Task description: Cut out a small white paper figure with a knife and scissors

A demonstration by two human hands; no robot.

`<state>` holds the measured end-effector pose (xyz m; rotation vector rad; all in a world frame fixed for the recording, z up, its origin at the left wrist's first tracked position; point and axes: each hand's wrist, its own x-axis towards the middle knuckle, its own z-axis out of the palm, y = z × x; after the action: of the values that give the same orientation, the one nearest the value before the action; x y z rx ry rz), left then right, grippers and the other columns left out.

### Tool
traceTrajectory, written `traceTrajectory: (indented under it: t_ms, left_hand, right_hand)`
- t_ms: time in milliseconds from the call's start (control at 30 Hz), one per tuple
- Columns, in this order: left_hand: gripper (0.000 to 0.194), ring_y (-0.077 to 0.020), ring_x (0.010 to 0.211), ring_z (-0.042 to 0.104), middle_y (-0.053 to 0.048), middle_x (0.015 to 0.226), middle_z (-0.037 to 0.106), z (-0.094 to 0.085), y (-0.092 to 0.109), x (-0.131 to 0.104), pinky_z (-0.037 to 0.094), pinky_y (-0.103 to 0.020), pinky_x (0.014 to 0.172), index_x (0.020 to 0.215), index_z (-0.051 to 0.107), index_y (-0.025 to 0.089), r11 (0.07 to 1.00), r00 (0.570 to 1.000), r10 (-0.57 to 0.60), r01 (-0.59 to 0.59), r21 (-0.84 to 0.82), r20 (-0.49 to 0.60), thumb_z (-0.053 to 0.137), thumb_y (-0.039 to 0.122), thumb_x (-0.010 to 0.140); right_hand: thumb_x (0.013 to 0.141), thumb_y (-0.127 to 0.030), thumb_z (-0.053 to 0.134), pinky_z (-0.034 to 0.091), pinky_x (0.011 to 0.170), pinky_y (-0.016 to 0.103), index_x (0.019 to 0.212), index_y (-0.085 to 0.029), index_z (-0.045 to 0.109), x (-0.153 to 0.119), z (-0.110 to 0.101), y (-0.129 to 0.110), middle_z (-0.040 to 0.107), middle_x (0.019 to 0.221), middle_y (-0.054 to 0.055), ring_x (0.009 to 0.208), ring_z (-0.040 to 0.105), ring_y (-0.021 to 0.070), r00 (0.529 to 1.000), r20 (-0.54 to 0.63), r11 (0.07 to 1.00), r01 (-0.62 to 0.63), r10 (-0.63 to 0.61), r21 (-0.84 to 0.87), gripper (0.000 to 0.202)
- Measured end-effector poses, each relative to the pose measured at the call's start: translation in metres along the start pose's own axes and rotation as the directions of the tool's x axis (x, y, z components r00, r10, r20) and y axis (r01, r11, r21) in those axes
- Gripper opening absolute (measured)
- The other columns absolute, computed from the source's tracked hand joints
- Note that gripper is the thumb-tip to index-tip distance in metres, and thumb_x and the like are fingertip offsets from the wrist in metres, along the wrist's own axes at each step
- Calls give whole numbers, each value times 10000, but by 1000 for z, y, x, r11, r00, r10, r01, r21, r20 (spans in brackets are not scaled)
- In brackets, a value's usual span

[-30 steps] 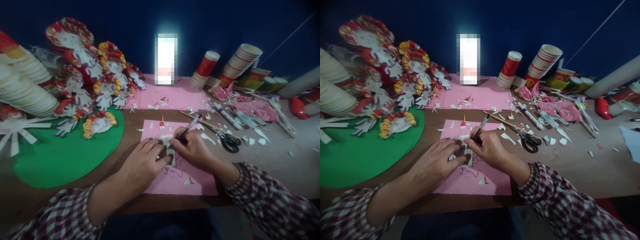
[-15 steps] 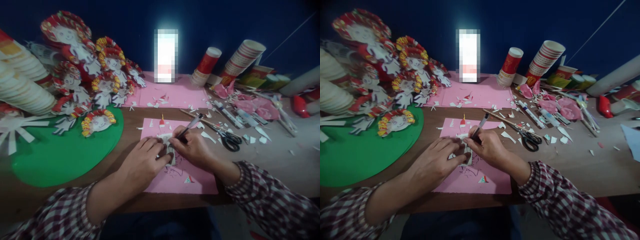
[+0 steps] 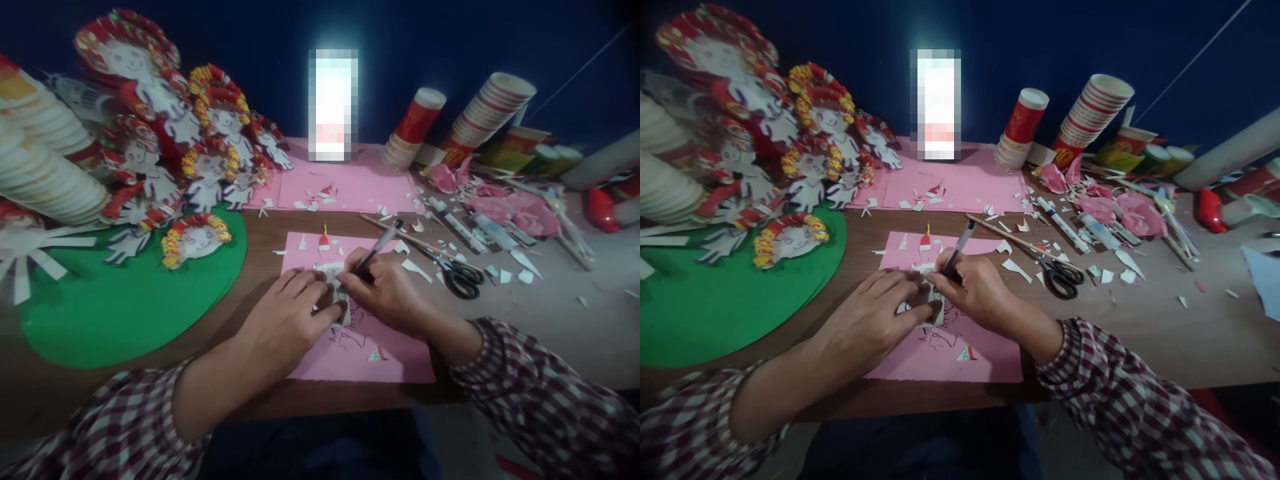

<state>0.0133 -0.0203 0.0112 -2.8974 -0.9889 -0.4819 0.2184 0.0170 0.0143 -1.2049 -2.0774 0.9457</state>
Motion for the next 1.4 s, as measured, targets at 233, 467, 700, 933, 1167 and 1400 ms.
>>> traceTrajectory:
  t_ms: [233, 467, 700, 933, 1167, 1400]
  left_hand:
    - [248, -274, 1072, 544, -104, 1015, 630, -1, 0, 1, 462, -472, 923, 1071, 669, 209, 1000, 1000, 2, -2, 2, 4, 483, 174, 911]
    - [243, -271, 1096, 539, -109, 1024, 632, 2, 1, 0, 454, -475, 931, 1072, 671, 210, 1000, 1000, -5, 5, -3, -15, 498, 167, 908]
    - [245, -280, 1075, 547, -109, 1034, 635, 1, 0, 0, 469, -472, 913, 1072, 672, 213, 1000, 1000, 5, -5, 24, -18, 490, 177, 911]
    - [255, -295, 1071, 544, -112, 1016, 632, -1, 1, 1, 478, -481, 906, 1083, 672, 205, 1000, 1000, 3, -3, 12, 4, 494, 172, 904]
    - [247, -283, 1078, 542, -110, 1004, 633, 0, 1, 1, 473, -481, 910, 1073, 672, 203, 1000, 1000, 0, 0, -7, 3, 498, 166, 902]
    - [254, -303, 1084, 552, -103, 1024, 641, -1, 1, 1, 485, -483, 909, 1072, 672, 202, 1000, 1000, -3, 3, -10, 5, 491, 156, 901]
  right_hand:
    - [894, -296, 568, 385, 568, 253, 816, -182, 555, 0, -1, 0, 550, 647, -31, 588, 510, 114, 1000, 18, 1000, 1, -1, -29, 140]
    - [882, -284, 574, 369, 545, 247, 805, -183, 559, 0, -1, -2, 537, 615, -41, 560, 485, 108, 999, 29, 999, -11, 13, -41, 128]
    - [882, -273, 582, 384, 565, 244, 811, -176, 574, -2, -1, -6, 558, 641, -33, 580, 504, 105, 1000, 1, 999, 6, -6, -51, 121]
    - [892, -307, 581, 385, 553, 249, 814, -173, 566, -1, 1, 0, 547, 634, -32, 571, 498, 108, 1000, -9, 1000, -2, 2, -28, 156]
    - [904, -316, 562, 406, 581, 254, 818, -176, 553, 0, 1, 0, 560, 672, -20, 611, 521, 118, 1000, -26, 1000, -2, 1, -14, 164]
    - [903, -292, 572, 423, 605, 251, 818, -179, 552, 0, 2, 1, 565, 690, -18, 640, 540, 124, 999, -51, 1000, 10, -10, 5, 143]
